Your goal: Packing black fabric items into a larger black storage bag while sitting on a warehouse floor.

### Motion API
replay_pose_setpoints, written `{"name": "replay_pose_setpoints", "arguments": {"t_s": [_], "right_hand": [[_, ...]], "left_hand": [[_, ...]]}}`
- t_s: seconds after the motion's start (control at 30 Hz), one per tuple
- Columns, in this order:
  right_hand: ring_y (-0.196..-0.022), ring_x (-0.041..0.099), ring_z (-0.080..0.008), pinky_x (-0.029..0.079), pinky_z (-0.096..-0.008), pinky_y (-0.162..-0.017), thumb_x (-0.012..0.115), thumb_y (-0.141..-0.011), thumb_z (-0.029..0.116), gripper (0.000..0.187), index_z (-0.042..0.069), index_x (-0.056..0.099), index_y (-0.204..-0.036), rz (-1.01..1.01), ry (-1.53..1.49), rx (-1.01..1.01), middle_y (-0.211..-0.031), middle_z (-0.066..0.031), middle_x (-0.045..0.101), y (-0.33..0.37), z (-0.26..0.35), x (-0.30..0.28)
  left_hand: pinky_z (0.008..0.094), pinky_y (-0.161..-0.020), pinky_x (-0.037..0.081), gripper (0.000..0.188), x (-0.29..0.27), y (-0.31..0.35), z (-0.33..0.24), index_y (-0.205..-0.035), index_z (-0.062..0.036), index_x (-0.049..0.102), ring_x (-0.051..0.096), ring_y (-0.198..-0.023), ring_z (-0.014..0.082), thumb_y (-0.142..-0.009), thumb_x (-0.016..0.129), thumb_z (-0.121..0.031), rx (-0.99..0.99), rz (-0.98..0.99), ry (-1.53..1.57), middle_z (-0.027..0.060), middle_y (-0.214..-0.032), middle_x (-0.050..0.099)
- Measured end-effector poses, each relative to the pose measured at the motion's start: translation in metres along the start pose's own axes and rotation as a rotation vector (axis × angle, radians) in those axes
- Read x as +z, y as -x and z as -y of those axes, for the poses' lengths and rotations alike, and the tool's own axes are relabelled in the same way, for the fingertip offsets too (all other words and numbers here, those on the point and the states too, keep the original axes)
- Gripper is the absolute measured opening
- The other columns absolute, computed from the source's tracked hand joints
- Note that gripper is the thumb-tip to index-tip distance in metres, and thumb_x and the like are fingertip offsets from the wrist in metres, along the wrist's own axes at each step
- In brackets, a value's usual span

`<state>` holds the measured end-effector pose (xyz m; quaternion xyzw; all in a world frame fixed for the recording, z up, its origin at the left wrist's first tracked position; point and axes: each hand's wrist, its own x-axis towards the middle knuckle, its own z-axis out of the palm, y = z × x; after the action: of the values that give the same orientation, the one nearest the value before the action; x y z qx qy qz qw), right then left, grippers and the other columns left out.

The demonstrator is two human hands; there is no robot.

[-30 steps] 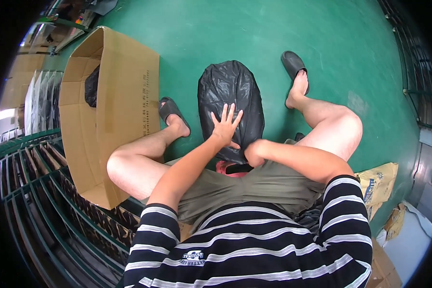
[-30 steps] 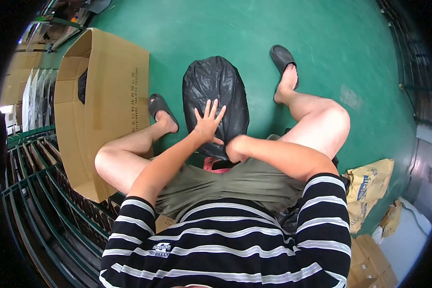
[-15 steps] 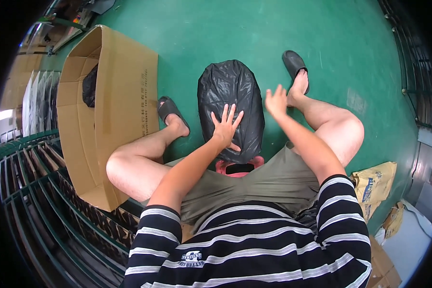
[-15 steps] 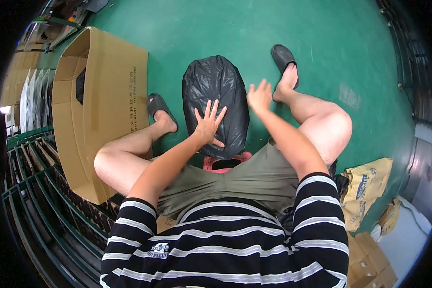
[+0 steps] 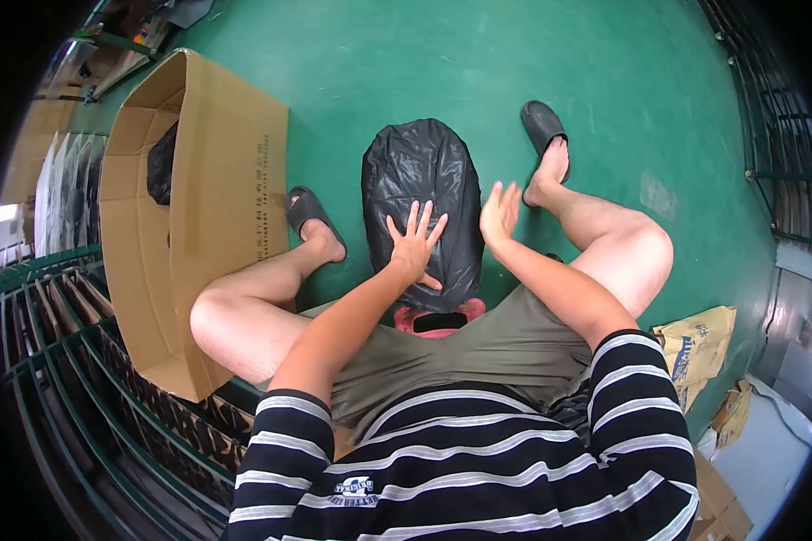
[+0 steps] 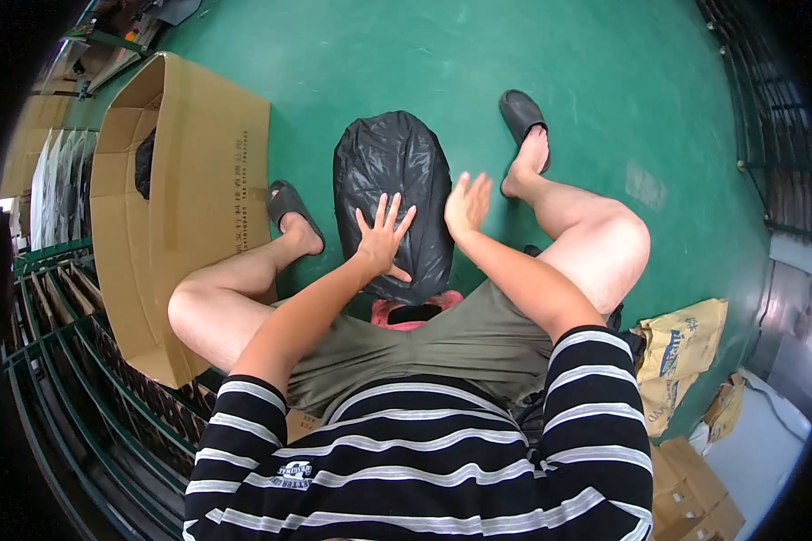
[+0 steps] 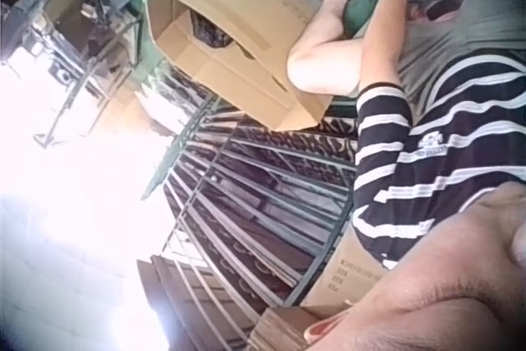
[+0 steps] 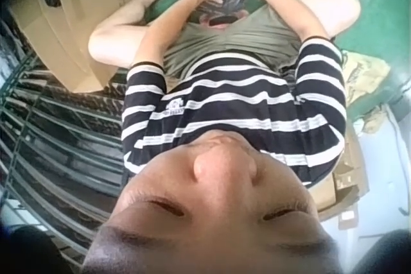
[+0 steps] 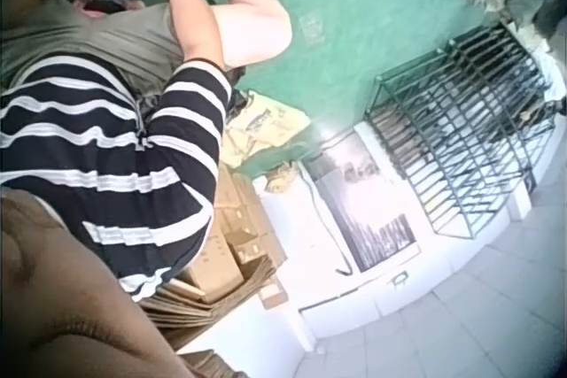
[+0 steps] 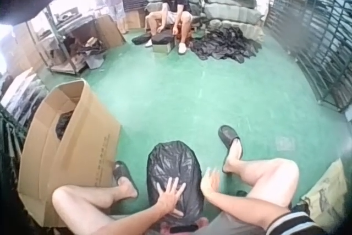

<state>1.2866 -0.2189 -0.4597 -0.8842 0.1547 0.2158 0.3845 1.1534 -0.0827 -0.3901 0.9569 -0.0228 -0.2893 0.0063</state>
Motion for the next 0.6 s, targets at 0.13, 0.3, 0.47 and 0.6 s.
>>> {"name": "replay_pose_setpoints", "arguments": {"t_s": [0.13,0.3,0.47,0.6], "right_hand": [[-0.142,0.014,-0.0379,0.011,-0.0460,-0.116,0.036,-0.099,0.035,0.063,-0.003,0.018,-0.146,-0.131,0.082,-0.873,-0.153,-0.0247,0.015,0.036,0.056,0.002],[-0.139,0.026,-0.0345,0.021,-0.0386,-0.114,0.033,-0.098,0.041,0.063,-0.003,0.028,-0.144,0.126,-0.143,-0.494,-0.147,-0.0250,0.030,0.033,-0.016,0.043],[-0.116,0.054,-0.0301,0.040,-0.0389,-0.100,0.028,-0.096,0.041,0.062,-0.007,0.049,-0.129,0.490,0.033,0.351,-0.127,-0.0204,0.055,-0.020,-0.102,0.045],[-0.131,0.038,-0.0376,0.028,-0.0455,-0.109,0.033,-0.095,0.032,0.052,-0.001,0.046,-0.133,-0.158,0.084,0.048,-0.138,-0.0233,0.044,-0.027,-0.011,0.036]], "left_hand": [[0.0764,-0.098,0.017,0.144,0.006,0.002,0.004,-0.152,-0.0177,0.000,-0.004,-0.143,0.0429,-0.043,0.074,-0.076,-0.020,-0.007,0.000,0.0202,-0.156,-0.006],[0.0766,-0.098,0.017,0.145,0.006,0.004,0.005,-0.152,-0.0181,-0.002,-0.005,-0.143,0.0428,-0.043,0.074,-0.077,-0.031,0.033,-0.003,0.0201,-0.156,-0.006],[0.0754,-0.099,0.016,0.146,-0.002,0.000,-0.002,-0.151,-0.0213,-0.007,-0.006,-0.143,0.0404,-0.044,0.073,-0.077,-0.036,0.061,-0.018,0.0165,-0.156,-0.009],[0.0754,-0.099,0.016,0.146,0.002,0.003,0.004,-0.151,-0.0220,-0.007,-0.006,-0.143,0.0403,-0.043,0.073,-0.077,-0.051,0.053,-0.009,0.0165,-0.156,-0.008]]}}
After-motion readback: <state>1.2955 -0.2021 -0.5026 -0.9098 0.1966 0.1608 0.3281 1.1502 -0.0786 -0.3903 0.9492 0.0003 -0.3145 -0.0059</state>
